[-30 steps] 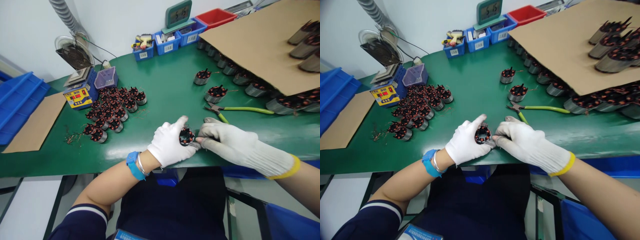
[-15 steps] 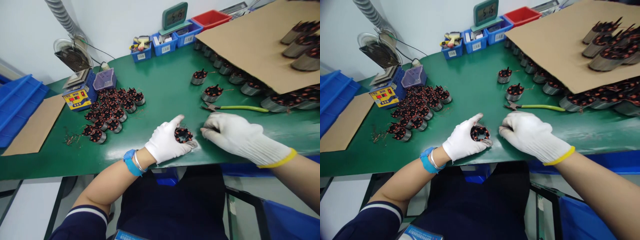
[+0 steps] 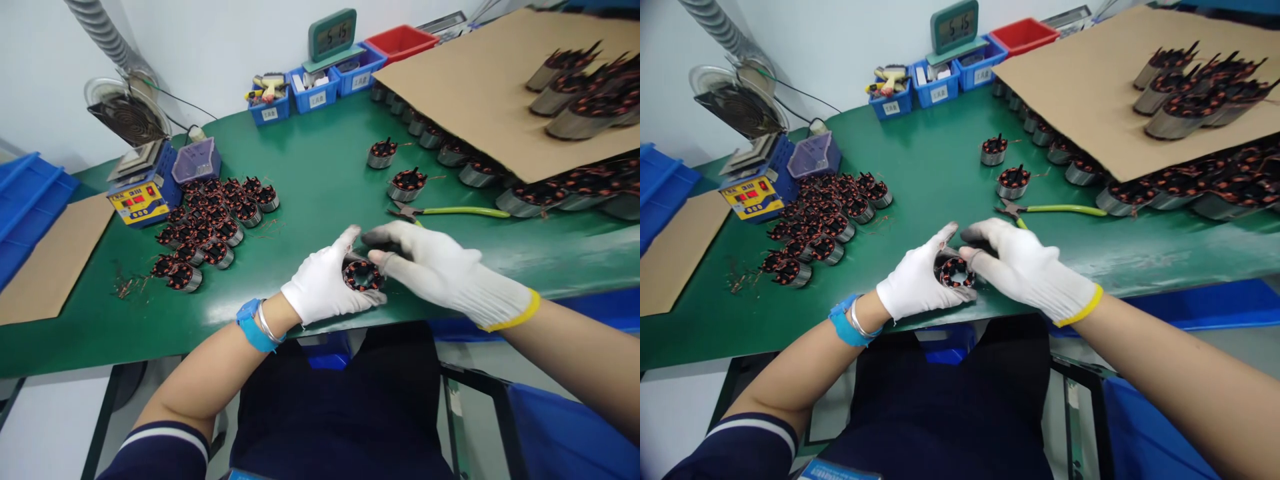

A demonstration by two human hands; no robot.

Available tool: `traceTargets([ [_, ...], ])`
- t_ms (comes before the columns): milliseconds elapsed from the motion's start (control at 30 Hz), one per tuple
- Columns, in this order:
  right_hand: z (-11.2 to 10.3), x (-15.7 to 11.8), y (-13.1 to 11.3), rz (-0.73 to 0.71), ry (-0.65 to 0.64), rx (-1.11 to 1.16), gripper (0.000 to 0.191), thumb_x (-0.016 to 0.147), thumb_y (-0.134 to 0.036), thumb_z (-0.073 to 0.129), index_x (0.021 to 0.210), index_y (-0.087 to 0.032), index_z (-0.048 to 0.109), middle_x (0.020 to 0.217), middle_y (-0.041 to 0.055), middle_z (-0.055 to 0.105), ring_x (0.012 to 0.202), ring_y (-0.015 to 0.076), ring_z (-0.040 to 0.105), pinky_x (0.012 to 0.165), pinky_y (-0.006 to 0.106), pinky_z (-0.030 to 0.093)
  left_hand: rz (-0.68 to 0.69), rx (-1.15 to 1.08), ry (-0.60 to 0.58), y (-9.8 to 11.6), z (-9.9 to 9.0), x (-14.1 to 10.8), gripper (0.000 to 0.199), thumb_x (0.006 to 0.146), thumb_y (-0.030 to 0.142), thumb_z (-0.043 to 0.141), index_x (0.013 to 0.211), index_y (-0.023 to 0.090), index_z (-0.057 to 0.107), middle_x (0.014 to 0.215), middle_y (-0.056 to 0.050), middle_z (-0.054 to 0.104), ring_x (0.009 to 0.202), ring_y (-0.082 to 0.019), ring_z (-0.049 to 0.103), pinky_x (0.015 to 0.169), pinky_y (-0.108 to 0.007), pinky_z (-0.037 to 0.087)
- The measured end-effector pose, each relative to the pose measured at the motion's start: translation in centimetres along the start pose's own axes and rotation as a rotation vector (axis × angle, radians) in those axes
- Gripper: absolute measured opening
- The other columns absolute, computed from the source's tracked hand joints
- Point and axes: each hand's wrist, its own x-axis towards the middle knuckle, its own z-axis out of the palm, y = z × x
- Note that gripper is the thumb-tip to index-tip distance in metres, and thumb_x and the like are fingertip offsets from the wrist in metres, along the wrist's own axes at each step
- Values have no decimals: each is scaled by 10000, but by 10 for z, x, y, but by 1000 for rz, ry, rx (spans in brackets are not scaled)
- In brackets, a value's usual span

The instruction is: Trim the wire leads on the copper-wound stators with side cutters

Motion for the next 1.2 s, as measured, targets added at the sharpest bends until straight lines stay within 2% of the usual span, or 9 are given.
traceTargets([
  [100,-2,2,1,117,-111,33,328,867,-501,499,830,-220,664,725,34,683,655,196,613,578,302,409,27,-13,-1,-2,2,-1,1121,647,446,856,1596,235,298,1249,-92,727,1154,-338,702,1022,-488,554],
  [233,-18,-6,9,101,-206,-296,351,879,-509,509,698,-228,615,619,24,609,550,177,531,505,286,278,51,-14,14,-5,3,-2,1072,656,423,838,1578,222,330,1189,-77,741,1110,-312,715,1027,-471,551],
  [333,-28,-18,9,35,-87,-606,336,915,-467,499,744,-226,660,713,84,669,633,242,610,540,318,355,83,35,30,-8,3,-3,1067,654,479,841,1565,208,357,1184,-94,731,1095,-317,713,1022,-480,550],
  [467,-22,-31,-1,-263,142,-605,528,931,-569,490,1208,-168,694,1244,198,688,966,352,701,718,423,541,89,154,31,-9,-2,-3,1113,644,501,865,1575,195,337,1210,-121,716,1144,-339,689,1045,-499,528],
  [567,-2,-35,1,-400,110,-466,900,839,-659,595,1557,-146,419,1468,198,577,1055,357,707,745,418,583,83,191,-7,-10,-7,-3,1145,655,480,870,1600,220,278,1240,-114,712,1185,-337,676,1046,-483,526],
  [633,11,-34,7,-344,41,-469,741,894,-592,551,1495,-161,505,1314,168,694,929,334,738,683,402,568,76,197,-23,-11,-10,-2,1150,667,484,864,1610,238,252,1243,-102,713,1179,-328,681,1036,-469,531],
  [767,16,-24,14,-111,-131,-347,355,958,-476,486,1065,-260,747,966,56,791,805,263,739,598,313,497,56,199,-44,-12,-12,0,1165,646,496,874,1608,239,268,1225,-94,717,1140,-315,694,1029,-461,534],
  [1033,2,-12,5,24,-217,-46,260,848,-400,524,843,-244,732,799,20,767,725,217,697,610,301,474,207,209,90,-15,0,-5,942,707,533,820,1507,206,445,1289,-120,696,1168,-304,674,1063,-459,530],
  [1200,-1,-11,7,62,-299,-15,268,805,-438,608,931,-259,762,862,19,786,731,230,701,573,298,462,248,177,98,-18,5,-5,766,813,538,753,1459,217,494,1240,-91,725,1139,-280,695,1043,-442,556],
])
